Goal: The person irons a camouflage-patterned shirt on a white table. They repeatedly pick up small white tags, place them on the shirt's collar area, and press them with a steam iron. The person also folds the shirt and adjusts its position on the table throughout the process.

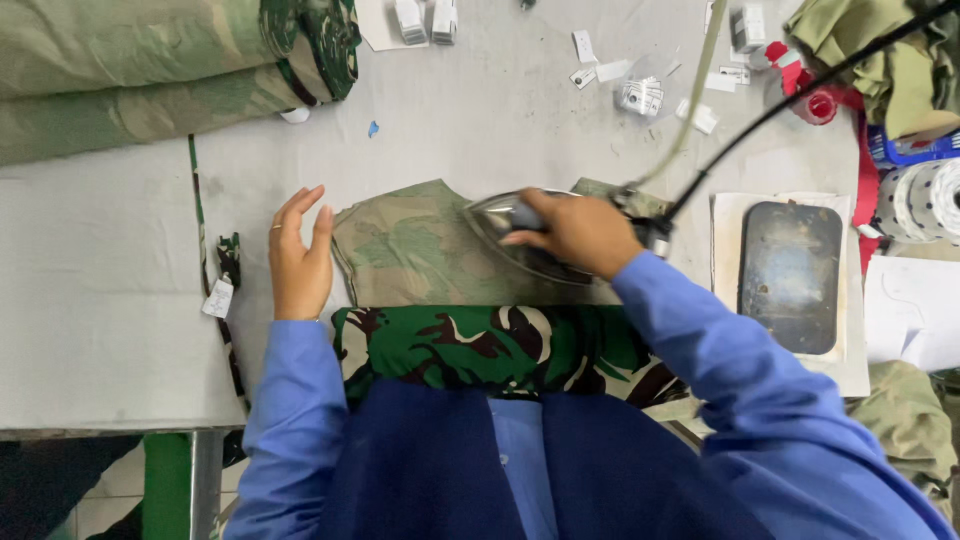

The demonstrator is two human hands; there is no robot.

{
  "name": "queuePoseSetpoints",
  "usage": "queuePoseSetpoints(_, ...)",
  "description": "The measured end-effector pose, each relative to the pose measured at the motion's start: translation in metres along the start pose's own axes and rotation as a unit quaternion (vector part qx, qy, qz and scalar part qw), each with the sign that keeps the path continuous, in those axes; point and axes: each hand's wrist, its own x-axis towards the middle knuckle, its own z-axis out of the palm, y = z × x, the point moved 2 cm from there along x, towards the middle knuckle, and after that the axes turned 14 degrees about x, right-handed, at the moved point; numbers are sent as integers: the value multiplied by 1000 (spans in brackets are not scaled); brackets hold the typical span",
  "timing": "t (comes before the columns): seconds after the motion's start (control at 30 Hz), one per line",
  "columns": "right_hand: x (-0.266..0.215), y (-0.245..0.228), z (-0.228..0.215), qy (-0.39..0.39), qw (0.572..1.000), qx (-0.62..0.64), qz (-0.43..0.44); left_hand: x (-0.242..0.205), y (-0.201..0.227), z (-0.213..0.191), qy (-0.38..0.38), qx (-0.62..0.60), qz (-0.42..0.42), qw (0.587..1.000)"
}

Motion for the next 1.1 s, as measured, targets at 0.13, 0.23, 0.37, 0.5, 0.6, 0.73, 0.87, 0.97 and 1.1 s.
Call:
queuePoseSetpoints(0.13,-78,88,-51,22,974,62,219,-11,-43,-6,31,11,28,999)
queuePoseSetpoints(0.23,-132,200,-66,128,933,47,334,-17,-59,-6,39,13,-9,999)
queuePoseSetpoints(0.37,-202,308,-33,246,888,7,388,-21,-59,1,38,6,-32,999)
queuePoseSetpoints(0.5,-189,222,-43,385,861,-132,304,-25,-34,3,44,52,2,998)
queuePoseSetpoints(0.6,-142,126,10,398,870,-259,130,-42,2,10,41,226,34,973)
queuePoseSetpoints(0.73,-116,-10,97,85,987,83,-104,-68,38,41,10,197,159,967)
queuePoseSetpoints(0.87,-101,-6,100,-95,972,194,-87,-108,85,61,-237,150,211,936)
queuePoseSetpoints(0.97,-100,15,105,-89,954,286,25,-130,87,85,-298,219,274,888)
queuePoseSetpoints(1.1,-120,-7,114,30,994,65,-86,-130,43,125,-152,348,316,869)
